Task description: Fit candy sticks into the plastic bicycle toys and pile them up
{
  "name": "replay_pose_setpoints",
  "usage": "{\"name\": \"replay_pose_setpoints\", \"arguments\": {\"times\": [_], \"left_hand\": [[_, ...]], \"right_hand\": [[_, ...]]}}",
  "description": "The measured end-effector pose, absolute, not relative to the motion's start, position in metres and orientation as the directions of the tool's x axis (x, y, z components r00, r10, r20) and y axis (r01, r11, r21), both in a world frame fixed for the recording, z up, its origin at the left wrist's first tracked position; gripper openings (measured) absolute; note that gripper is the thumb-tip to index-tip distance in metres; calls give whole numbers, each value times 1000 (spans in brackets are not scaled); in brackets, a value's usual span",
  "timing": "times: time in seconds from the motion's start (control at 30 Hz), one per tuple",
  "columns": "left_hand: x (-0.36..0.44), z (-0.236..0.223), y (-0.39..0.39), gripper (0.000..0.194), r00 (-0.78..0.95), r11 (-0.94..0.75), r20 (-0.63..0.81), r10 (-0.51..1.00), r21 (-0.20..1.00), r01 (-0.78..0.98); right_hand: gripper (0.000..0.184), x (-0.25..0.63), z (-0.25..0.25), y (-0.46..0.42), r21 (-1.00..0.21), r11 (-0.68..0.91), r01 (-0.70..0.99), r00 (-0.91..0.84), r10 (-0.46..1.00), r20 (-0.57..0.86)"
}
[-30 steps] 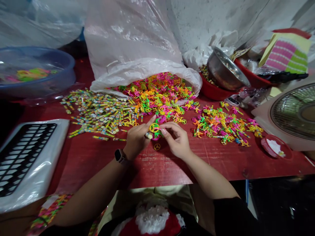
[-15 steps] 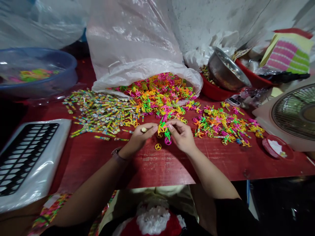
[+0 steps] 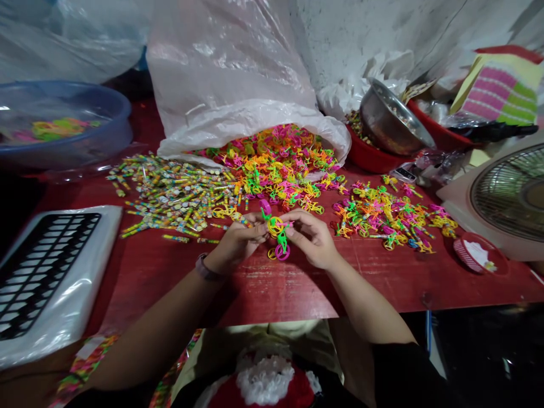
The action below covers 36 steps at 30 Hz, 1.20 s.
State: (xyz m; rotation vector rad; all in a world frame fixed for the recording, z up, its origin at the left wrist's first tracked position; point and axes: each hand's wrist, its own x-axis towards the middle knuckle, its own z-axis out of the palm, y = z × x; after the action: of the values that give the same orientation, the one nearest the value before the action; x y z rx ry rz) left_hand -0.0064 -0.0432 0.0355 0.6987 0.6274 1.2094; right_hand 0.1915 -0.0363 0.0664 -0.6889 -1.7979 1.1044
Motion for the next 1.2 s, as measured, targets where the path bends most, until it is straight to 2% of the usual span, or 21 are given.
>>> {"name": "replay_pose_setpoints", "arguments": {"times": [0.1, 0.17, 0.3, 0.5, 0.7, 0.87, 1.07, 1.2], "left_hand": [[-7, 37, -44, 33, 218, 171, -61, 974, 827, -536], [-7, 37, -45, 31, 202, 156, -64, 977, 863, -481], [-7, 35, -46, 28, 216, 176, -82, 973, 869, -462], [-9, 32, -48, 28, 287, 247, -114, 951, 840, -483], [-11, 38, -47, 34, 271, 194, -78, 960, 879, -435], [-12, 43, -48, 34, 294, 235, -114, 949, 877, -419], [-13, 36, -48, 35, 342, 285, -127, 931, 839, -464], [-12, 33, -48, 35, 365, 313, -139, 921, 822, -477]], "right_hand": [[42, 190, 65, -39, -891, 451, -55, -502, 759, 415], [47, 188, 62, -41, -880, 473, -32, -454, 778, 434], [36, 185, 59, -42, -839, 532, 110, -324, 818, 476], [32, 194, 73, -41, -721, 673, 165, -416, 710, 568], [42, 195, 70, -43, -817, 563, 123, -398, 782, 479], [38, 196, 67, -40, -830, 549, 103, -421, 780, 464], [31, 198, 75, -41, -710, 682, 176, -459, 694, 554], [32, 197, 75, -43, -657, 724, 211, -426, 673, 605]]}}
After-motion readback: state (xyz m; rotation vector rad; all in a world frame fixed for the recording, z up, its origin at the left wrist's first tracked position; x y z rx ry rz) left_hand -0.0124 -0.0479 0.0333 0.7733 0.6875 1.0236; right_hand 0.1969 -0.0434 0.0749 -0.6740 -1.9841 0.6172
